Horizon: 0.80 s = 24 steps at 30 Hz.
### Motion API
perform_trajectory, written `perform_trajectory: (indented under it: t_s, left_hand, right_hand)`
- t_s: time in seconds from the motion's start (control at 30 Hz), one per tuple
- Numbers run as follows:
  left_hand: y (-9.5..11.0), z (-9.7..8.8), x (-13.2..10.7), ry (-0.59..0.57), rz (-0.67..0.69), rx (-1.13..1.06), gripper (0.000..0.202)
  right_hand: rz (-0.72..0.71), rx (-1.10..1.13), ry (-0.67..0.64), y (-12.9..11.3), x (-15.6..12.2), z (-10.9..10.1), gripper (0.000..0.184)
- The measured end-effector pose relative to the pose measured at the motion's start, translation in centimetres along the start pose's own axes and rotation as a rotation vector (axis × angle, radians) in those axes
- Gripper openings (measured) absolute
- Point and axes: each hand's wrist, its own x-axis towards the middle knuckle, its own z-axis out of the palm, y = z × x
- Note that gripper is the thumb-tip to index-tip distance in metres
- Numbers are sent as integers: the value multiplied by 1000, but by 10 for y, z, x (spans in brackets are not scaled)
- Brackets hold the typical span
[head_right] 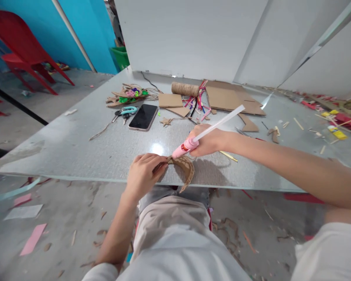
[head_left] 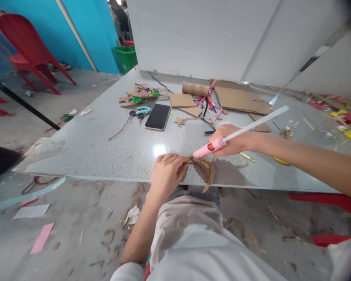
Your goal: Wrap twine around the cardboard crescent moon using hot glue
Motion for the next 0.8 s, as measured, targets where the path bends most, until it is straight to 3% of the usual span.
perform_trajectory:
  t_s: [0.63, 0.8]
  left_hand:
    - [0, 0, 0, 8, -9, 15, 11]
    - [0, 1, 0, 14, -12, 14, 9]
  right_hand:
    - [-7, 18, 24, 0, -7, 0, 12]
    - [71, 41, -6, -3, -11, -4, 12]
